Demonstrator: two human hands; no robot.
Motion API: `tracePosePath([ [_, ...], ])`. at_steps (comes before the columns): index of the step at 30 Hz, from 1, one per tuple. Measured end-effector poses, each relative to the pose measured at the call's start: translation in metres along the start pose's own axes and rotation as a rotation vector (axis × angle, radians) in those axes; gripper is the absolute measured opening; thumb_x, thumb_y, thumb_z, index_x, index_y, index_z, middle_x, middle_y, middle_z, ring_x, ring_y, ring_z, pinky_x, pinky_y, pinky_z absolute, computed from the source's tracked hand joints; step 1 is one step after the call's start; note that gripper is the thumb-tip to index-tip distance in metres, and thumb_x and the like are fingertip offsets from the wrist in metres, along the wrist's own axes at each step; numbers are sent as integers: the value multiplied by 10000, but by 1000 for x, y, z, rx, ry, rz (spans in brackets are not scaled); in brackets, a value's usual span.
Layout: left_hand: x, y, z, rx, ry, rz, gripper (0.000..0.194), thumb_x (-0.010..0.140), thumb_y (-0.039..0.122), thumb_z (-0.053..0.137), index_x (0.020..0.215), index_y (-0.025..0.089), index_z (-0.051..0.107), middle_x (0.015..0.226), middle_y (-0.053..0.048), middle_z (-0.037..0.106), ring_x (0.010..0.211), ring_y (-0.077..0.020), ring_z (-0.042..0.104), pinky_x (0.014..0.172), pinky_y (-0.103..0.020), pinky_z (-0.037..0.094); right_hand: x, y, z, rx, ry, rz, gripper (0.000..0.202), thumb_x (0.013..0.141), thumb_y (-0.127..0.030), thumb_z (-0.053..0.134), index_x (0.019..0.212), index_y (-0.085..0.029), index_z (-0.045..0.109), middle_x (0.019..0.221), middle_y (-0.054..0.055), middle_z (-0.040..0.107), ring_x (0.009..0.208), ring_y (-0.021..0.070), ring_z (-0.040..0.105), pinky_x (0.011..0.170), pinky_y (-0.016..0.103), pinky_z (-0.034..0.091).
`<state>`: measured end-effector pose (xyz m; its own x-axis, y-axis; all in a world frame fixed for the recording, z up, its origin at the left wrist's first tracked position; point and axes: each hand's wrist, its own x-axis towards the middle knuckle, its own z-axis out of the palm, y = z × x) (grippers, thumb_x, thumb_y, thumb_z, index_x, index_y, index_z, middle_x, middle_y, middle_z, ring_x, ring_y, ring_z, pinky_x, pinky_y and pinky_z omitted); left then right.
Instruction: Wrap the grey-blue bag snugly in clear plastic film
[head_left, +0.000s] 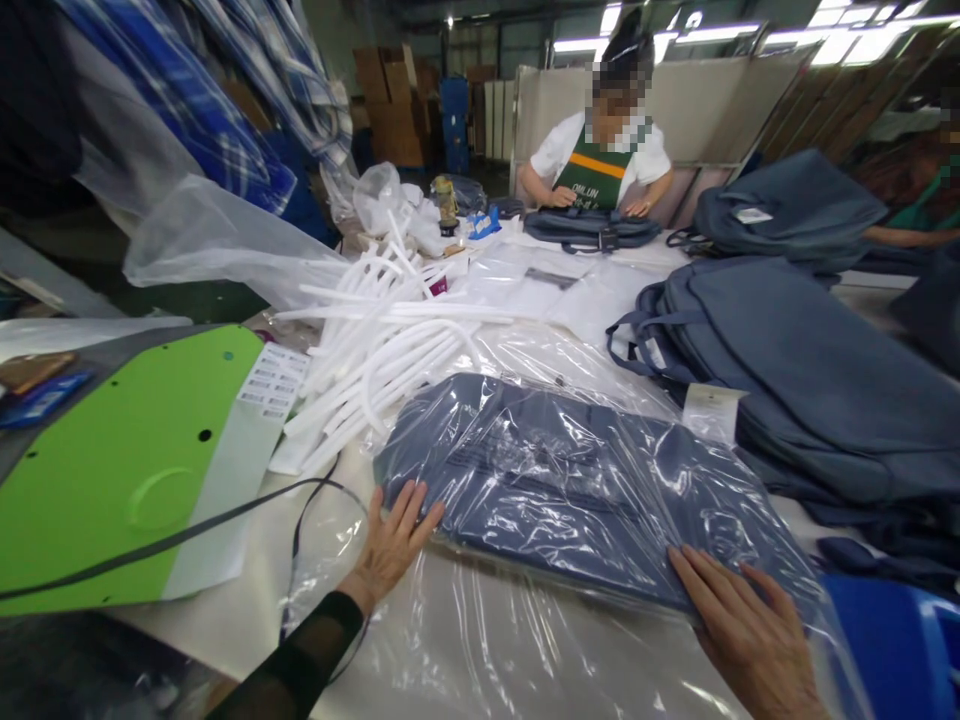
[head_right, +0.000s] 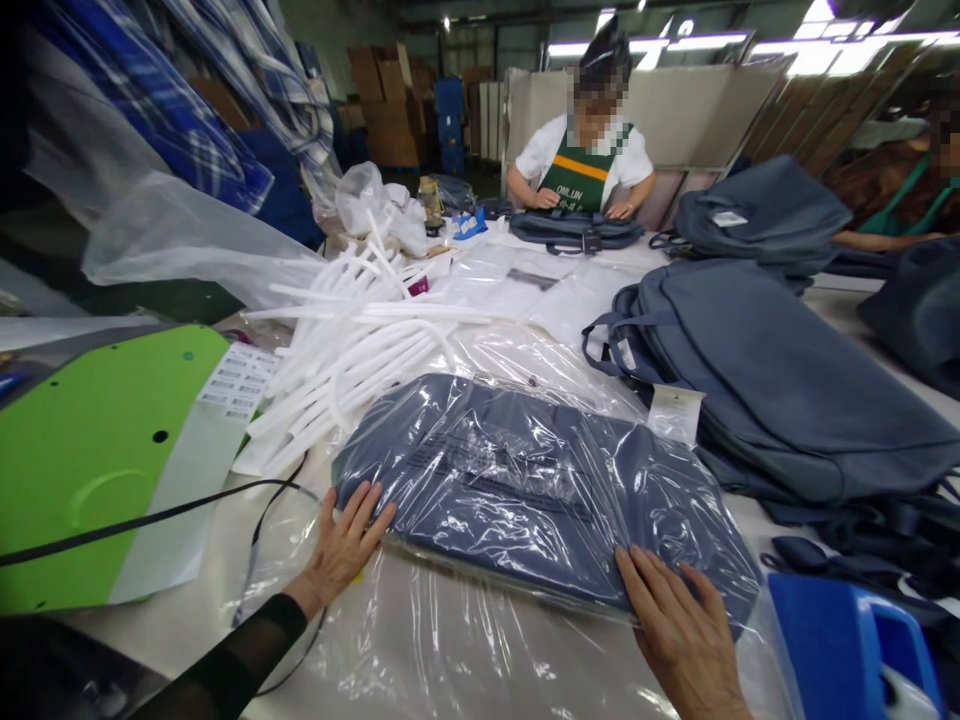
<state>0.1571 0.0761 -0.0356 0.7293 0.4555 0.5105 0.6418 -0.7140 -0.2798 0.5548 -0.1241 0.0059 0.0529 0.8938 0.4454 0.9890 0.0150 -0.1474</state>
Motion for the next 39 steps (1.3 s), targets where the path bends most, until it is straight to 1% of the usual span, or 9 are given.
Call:
tracePosePath([
  [6,-2,-4,3,94,-133,-13,429,879,40,423,1193,254,624,1001,-69,697,961,-192,609,1034,-443,279,-13,1,12,4,5,-35,623,800,-71,426,1379,-302,416,1170,73,641,1028,221,591,994,421,317],
  [13,-10,-1,1,150,-441,111,621,847,23,417,1392,321,414,1110,-72,658,1026,-213,582,907,-398,371,-49,-5,53,-61,33,6,547,962,-164,310,1484,-301,219,1201,101,621,1068,236,568,956,413,350],
  [17,-12,-6,0,149,-503,185,665,832,34,408,1423,334,354,1161,-82,641,1072,-228,567,921,-423,376,-56,-5,59,-83,4,-35,512,989,-229,219,1498,-257,169,1245,125,590,1118,259,544,965,433,354],
  [22,-18,-4,-12,127,-492,167,691,742,57,459,1365,356,446,1207,-71,636,1070,-232,585,965,-446,359,-54,-5,56,-109,24,-58,531,975,-188,200,1502,-228,156,1264,137,574,1132,270,541,970,448,359],
  [25,-11,11,-35,111,-461,62,676,683,125,537,1346,245,487,1271,-147,592,1154,-283,543,1042,-508,273,-51,-7,55,-151,55,-90,547,959,-149,211,1502,-189,153,1244,153,583,1118,273,549,965,452,366],
  [28,24,36,-57,35,-325,-10,649,734,355,602,1332,128,490,1317,-219,536,1251,-358,445,1097,-564,141,-50,-9,56,-173,94,-95,555,946,-122,226,1497,-161,167,1226,164,591,1100,272,558,961,456,369],
  [30,60,56,-61,-52,-220,29,694,808,530,560,1375,150,436,1391,-192,473,1324,-351,357,1118,-534,112,-51,-9,58,-174,106,-86,553,942,-121,239,1492,-161,186,1224,162,592,1106,271,554,961,458,370],
  [34,113,89,-33,-256,-250,304,691,881,528,516,1460,233,280,1499,-160,321,1396,-338,235,1107,-559,153,-53,-9,62,-169,124,-74,563,929,-110,255,1487,-166,205,1230,156,589,1119,268,545,965,459,369],
  [39,89,99,18,-392,-467,459,779,844,639,500,1478,313,188,1514,-159,290,1387,-346,263,1079,-601,208,-52,-10,59,-135,92,-52,574,905,-68,264,1469,-171,264,1283,150,558,1167,264,523,1005,454,348],
])
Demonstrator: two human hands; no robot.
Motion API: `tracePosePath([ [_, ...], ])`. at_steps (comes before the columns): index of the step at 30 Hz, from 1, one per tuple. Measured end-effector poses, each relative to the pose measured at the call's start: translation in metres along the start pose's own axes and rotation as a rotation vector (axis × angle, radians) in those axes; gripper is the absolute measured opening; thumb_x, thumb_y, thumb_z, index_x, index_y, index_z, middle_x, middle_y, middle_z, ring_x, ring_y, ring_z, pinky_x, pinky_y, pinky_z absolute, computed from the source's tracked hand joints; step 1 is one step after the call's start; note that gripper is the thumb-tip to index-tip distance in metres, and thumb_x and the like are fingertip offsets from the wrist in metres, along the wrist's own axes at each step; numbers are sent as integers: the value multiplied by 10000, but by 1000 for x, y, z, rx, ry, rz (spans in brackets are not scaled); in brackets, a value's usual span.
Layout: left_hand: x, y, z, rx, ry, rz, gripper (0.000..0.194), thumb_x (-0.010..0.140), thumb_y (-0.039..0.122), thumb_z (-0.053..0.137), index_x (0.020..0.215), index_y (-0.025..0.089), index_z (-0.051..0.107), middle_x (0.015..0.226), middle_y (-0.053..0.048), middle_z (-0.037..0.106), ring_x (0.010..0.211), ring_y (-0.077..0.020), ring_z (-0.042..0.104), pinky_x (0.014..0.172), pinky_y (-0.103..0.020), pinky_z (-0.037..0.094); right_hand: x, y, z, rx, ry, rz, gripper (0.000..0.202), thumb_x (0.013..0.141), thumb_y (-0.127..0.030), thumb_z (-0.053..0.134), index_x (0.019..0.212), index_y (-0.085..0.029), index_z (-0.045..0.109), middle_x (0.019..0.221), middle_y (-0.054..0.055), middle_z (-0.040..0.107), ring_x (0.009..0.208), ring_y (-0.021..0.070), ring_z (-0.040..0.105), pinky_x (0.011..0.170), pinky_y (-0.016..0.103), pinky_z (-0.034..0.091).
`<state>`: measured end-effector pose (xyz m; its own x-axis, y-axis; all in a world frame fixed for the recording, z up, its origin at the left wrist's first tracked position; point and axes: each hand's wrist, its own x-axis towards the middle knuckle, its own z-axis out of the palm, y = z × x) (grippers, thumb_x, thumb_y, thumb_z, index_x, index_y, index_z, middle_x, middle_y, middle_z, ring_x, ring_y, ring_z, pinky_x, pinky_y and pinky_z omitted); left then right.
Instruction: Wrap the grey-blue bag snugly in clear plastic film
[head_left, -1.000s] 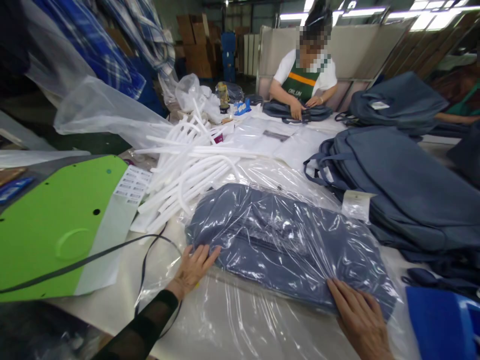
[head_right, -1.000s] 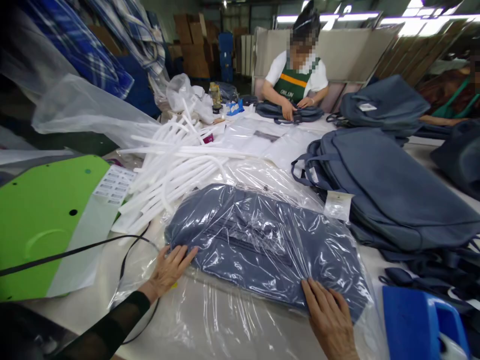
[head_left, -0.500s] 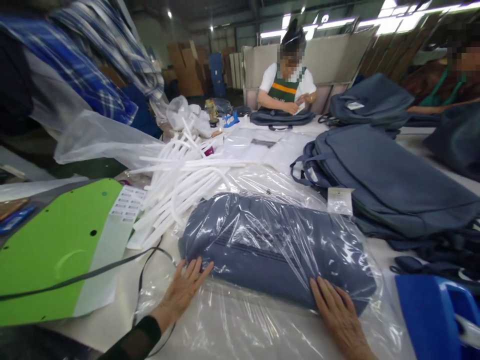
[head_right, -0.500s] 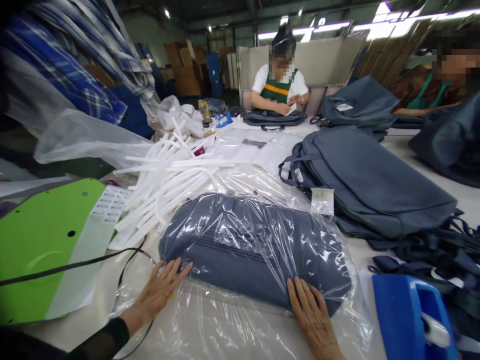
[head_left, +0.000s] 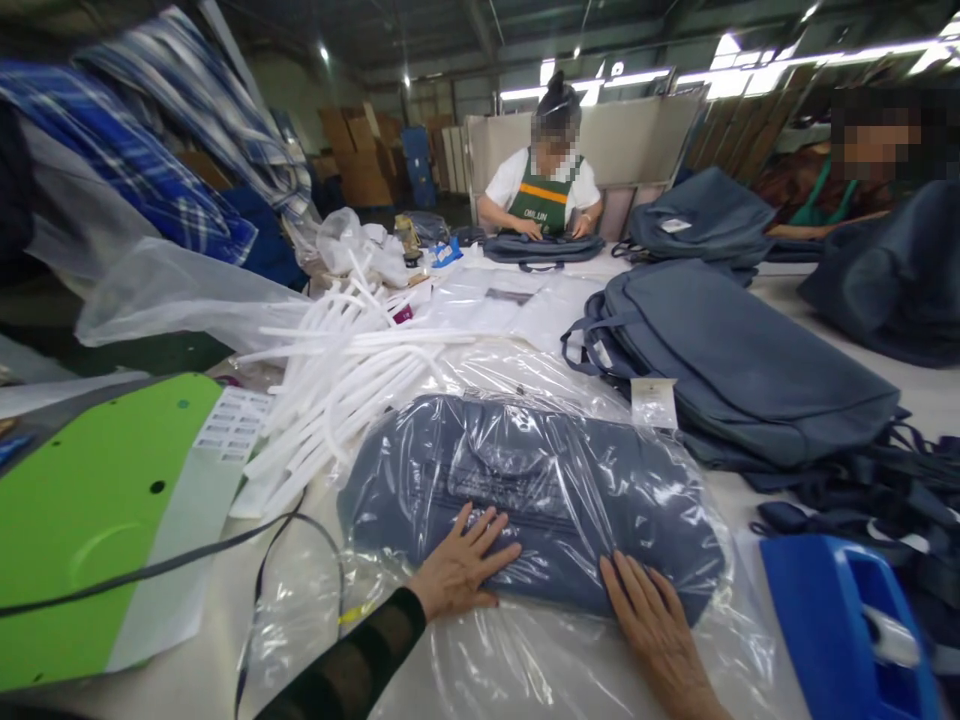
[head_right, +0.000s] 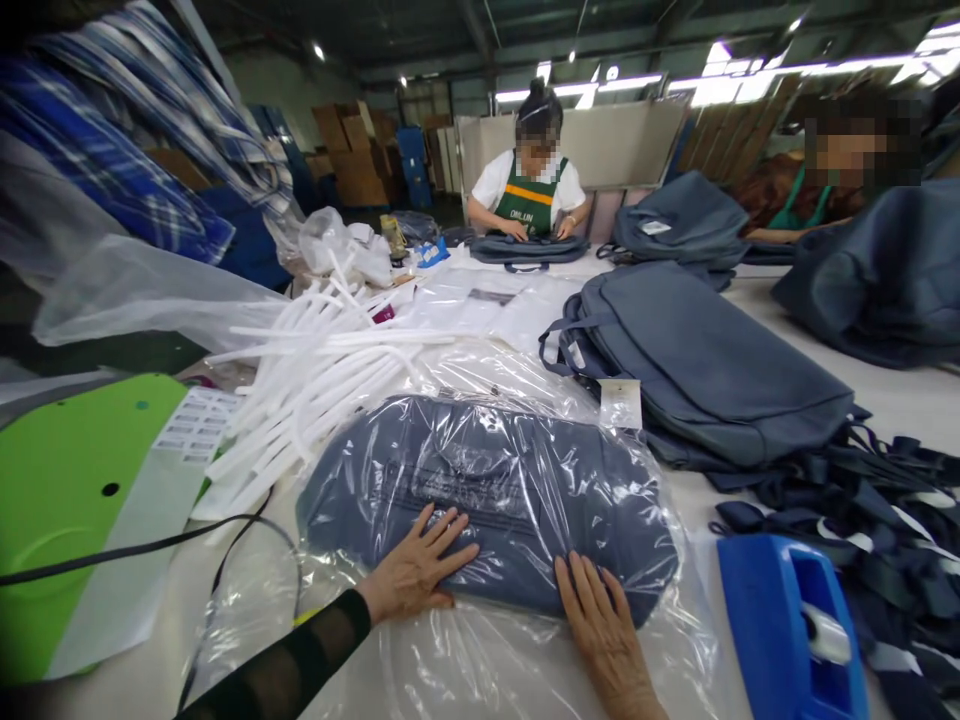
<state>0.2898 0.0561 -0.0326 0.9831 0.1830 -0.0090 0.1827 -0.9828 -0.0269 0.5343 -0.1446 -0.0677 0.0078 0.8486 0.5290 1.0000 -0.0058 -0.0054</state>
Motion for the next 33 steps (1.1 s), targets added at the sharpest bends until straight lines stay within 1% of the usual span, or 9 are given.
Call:
tracePosePath([
  [2,-9,-1,12,6,-24,-11,807,834,627,531,1482,307,171,1526,-164,259,1393,-353,247,1086,-603,197,0,-5,-8,5,-17,17,583,873,-21,274,1440,-148,321,1310,157,536,1221,267,484,1049,473,311],
  [5,-13,0,14,18,-29,-3,798,835,619,534,1480,301,187,1526,-166,259,1395,-357,240,1094,-604,175,-2,-26,-27,25,-9,-6,519,833,-5,354,1338,-85,446,1321,176,523,1303,293,395,1106,543,217],
  [9,-9,0,13,35,-7,-17,811,824,637,533,1480,307,188,1535,-162,237,1407,-349,209,1102,-596,145,-13,-80,-40,252,20,-292,323,872,-103,423,1138,-131,603,1158,72,649,1191,214,515,1157,496,142],
  [12,-10,0,16,41,3,-16,818,822,641,535,1480,308,184,1536,-157,238,1410,-345,198,1105,-594,129,-24,-125,-28,347,104,-311,289,939,-136,374,1001,-199,649,1026,-27,694,1030,145,594,1174,445,124],
  [17,-11,-1,17,22,-5,-12,799,835,627,529,1481,309,181,1545,-158,209,1413,-344,189,1105,-591,127,-36,-176,5,329,214,-103,325,911,-66,335,915,-169,643,854,0,692,854,139,615,1121,350,256],
  [20,-11,-2,18,5,-15,-13,812,830,620,544,1482,306,176,1546,-163,205,1411,-350,192,1101,-598,131,-36,-191,16,320,200,-68,340,866,-10,320,893,-177,615,821,13,671,803,156,609,923,298,432],
  [22,-10,-2,20,-2,-18,-15,840,814,618,571,1483,305,171,1547,-164,201,1411,-355,191,1099,-604,131,-34,-198,19,321,154,-25,328,835,1,318,890,-172,591,806,39,652,744,175,598,771,301,479],
  [26,-10,-3,23,-9,-10,-3,889,785,617,611,1484,298,164,1541,-174,213,1404,-374,203,1089,-624,144,-28,-205,19,354,61,23,257,798,-5,347,825,-190,523,685,17,560,617,158,547,658,270,485],
  [33,-13,-2,21,42,66,18,755,850,612,514,1468,276,239,1510,-185,285,1378,-366,272,1070,-603,199,-11,-204,-4,402,-16,23,233,802,16,425,750,-210,443,635,-36,489,571,118,499,619,217,433],
])
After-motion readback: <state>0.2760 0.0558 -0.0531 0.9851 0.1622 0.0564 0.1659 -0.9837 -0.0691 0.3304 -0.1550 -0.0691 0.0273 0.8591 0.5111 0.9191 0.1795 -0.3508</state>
